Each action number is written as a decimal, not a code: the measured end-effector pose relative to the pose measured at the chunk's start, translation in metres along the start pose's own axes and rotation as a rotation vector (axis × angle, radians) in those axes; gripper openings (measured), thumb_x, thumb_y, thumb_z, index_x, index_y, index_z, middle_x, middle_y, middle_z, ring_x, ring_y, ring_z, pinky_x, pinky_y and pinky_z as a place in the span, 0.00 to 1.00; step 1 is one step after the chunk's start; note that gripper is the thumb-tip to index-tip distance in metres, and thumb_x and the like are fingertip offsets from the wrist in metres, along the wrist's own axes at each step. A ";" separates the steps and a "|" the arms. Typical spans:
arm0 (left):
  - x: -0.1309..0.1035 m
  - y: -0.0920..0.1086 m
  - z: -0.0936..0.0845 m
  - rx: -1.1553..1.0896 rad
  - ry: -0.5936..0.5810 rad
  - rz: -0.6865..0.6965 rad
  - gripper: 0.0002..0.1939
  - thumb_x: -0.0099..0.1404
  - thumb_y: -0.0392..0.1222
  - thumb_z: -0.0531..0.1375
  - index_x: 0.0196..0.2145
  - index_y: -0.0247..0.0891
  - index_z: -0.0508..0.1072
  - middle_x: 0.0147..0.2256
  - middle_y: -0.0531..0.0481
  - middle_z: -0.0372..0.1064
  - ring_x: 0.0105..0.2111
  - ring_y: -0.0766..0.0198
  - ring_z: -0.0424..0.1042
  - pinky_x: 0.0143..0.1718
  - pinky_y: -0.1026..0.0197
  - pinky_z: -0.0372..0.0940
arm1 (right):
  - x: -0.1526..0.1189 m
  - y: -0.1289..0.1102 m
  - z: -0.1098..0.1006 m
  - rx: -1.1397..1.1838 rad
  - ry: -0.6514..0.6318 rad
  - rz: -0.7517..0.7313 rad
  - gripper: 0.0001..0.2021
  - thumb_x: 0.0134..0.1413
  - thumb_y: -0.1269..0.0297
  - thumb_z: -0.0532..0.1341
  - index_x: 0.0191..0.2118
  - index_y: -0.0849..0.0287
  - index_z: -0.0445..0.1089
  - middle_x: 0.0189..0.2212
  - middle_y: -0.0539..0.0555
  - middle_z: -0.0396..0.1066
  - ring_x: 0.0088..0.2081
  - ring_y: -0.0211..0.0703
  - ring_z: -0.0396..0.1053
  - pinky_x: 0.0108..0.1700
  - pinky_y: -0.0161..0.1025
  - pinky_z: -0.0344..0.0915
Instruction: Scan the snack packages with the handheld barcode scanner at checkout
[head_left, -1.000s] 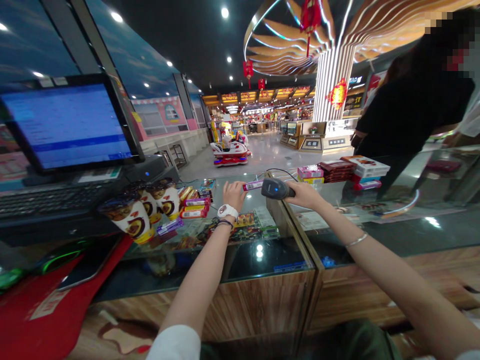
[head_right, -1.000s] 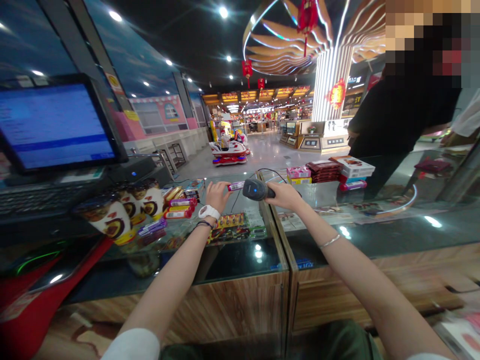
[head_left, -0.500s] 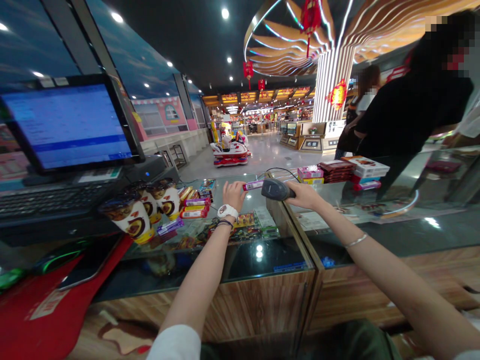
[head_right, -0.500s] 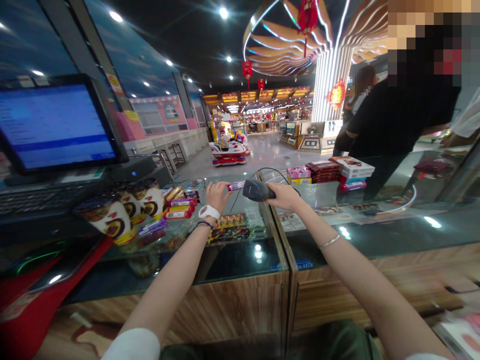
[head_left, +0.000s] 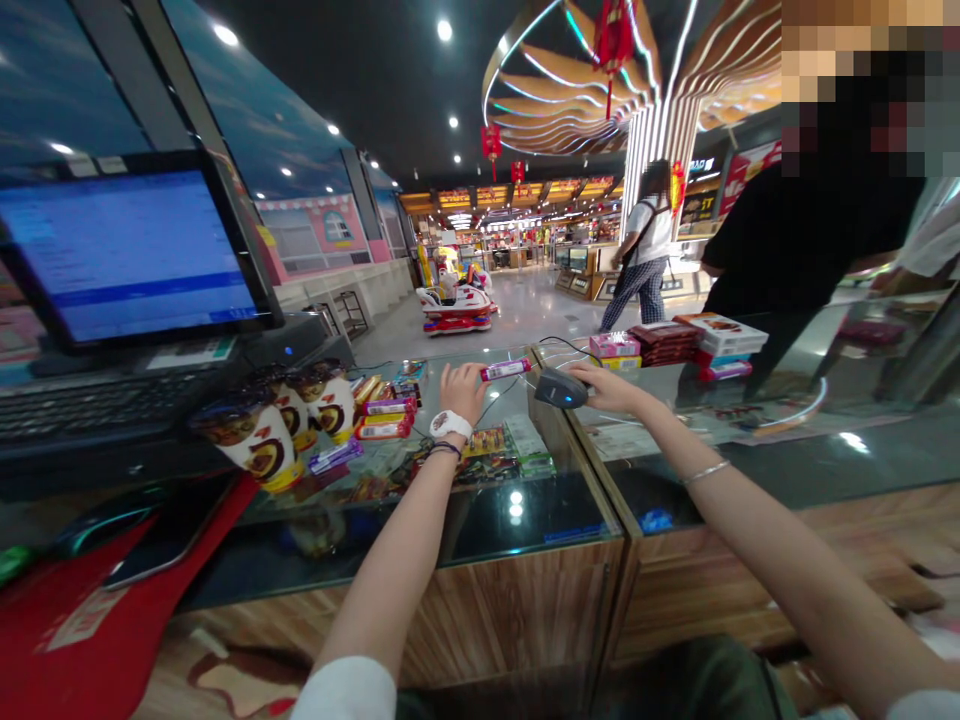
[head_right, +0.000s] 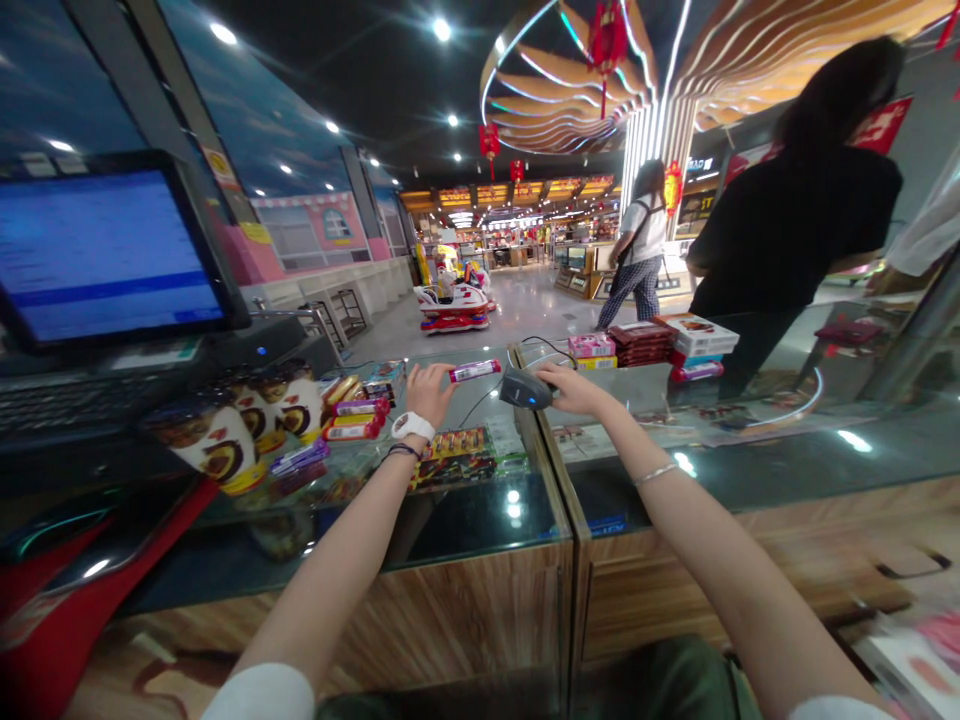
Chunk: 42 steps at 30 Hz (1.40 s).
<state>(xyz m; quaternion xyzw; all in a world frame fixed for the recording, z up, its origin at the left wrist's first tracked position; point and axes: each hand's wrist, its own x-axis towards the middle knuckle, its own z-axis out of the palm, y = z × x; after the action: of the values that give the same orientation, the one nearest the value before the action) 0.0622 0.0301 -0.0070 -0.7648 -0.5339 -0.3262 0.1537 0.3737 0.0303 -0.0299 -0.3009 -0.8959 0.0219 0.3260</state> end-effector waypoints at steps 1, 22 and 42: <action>0.000 0.001 0.000 0.001 -0.002 -0.002 0.12 0.67 0.40 0.60 0.49 0.43 0.73 0.50 0.46 0.74 0.53 0.54 0.71 0.67 0.46 0.48 | -0.001 0.006 0.001 0.010 -0.015 0.004 0.28 0.43 0.78 0.59 0.54 0.58 0.71 0.49 0.59 0.72 0.52 0.52 0.70 0.57 0.49 0.65; -0.003 0.009 -0.004 -0.058 -0.002 0.028 0.12 0.67 0.38 0.60 0.48 0.43 0.72 0.49 0.49 0.75 0.53 0.56 0.71 0.67 0.47 0.47 | -0.007 0.024 0.013 0.144 -0.089 0.171 0.29 0.33 0.81 0.55 0.46 0.58 0.76 0.46 0.57 0.77 0.49 0.51 0.73 0.54 0.48 0.68; -0.003 0.026 -0.016 -0.112 0.070 0.009 0.14 0.68 0.39 0.60 0.50 0.46 0.73 0.50 0.48 0.73 0.53 0.57 0.70 0.67 0.47 0.50 | 0.032 -0.052 0.027 0.192 0.382 0.186 0.31 0.40 0.76 0.55 0.54 0.54 0.72 0.53 0.55 0.71 0.58 0.49 0.66 0.65 0.54 0.57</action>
<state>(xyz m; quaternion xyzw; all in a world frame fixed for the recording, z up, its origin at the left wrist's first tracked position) 0.0800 0.0083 0.0055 -0.7626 -0.5057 -0.3816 0.1307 0.3108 0.0092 -0.0203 -0.3484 -0.7802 0.0793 0.5135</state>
